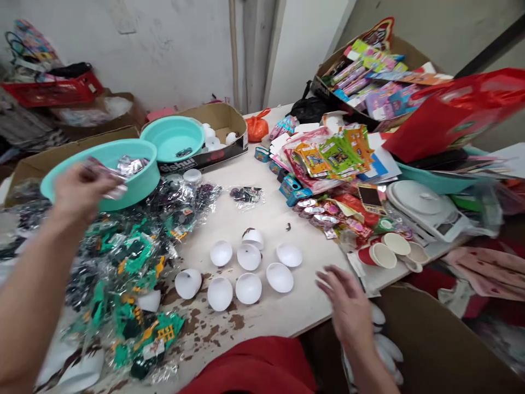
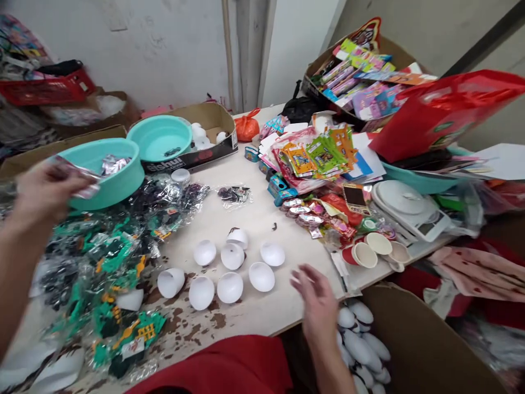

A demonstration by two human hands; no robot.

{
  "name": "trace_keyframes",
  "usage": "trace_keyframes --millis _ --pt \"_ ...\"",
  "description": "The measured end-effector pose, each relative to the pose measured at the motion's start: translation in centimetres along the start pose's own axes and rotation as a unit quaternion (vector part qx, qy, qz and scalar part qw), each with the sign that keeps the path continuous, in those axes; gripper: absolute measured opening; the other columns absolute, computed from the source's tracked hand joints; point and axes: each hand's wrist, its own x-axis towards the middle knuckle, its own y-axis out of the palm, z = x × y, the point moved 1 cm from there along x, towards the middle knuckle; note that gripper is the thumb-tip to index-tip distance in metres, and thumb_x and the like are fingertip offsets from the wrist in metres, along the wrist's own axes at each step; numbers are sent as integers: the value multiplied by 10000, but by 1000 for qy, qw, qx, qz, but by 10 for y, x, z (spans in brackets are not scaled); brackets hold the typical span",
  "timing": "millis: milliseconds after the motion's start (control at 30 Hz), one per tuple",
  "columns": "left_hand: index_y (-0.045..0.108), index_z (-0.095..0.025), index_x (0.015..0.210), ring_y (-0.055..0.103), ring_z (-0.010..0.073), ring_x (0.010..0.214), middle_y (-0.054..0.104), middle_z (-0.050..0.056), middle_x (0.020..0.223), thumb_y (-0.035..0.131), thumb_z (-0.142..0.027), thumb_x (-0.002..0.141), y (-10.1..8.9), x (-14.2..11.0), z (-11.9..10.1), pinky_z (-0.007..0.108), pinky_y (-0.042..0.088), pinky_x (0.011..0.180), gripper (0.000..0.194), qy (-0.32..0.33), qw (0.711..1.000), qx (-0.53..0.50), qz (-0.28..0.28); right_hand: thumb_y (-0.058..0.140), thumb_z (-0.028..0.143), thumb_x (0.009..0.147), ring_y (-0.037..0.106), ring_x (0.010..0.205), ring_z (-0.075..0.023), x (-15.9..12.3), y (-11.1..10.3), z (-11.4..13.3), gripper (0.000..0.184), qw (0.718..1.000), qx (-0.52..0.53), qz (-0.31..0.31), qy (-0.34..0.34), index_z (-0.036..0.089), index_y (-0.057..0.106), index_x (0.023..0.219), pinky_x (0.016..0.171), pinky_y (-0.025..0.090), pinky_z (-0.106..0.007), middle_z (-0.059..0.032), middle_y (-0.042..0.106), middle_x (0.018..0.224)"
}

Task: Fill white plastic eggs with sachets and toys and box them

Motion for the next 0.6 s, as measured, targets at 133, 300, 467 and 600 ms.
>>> trace_keyframes --millis 133,300,467,600 --pt "592 -146 700 604 124 611 659 -9 681 667 -272 690 96 -180 -29 235 500 577 147 -24 959 -166 229 728 519 733 627 1056 -265 -64 107 -22 526 899 201 275 276 331 582 1202 831 543 -459 -49 604 1272" --pt "606 -186 962 581 206 868 643 59 918 498 -172 827 161 -315 -8 349 498 791 174 35 942 -58 328 756 447 723 654 951 -216 -92 133 -78 340 839 259 255 404 218 689 964 785 531 -316 -26 727 962" --pt "614 -199 1033 468 242 1117 506 87 1252 443 -99 837 151 -313 10 410 422 967 278 103 933 4 345 764 425 714 646 741 -151 -89 116 -95 294 841 249 222 425 185 686 865 689 508 -254 -6 724 823" --pt "633 -196 904 507 228 1012 574 70 1096 456 -144 856 152 -300 4 381 437 913 191 103 918 17 382 802 443 650 631 678 -148 -87 114 -93 354 854 221 215 418 182 681 857 633 501 -258 -6 718 780"
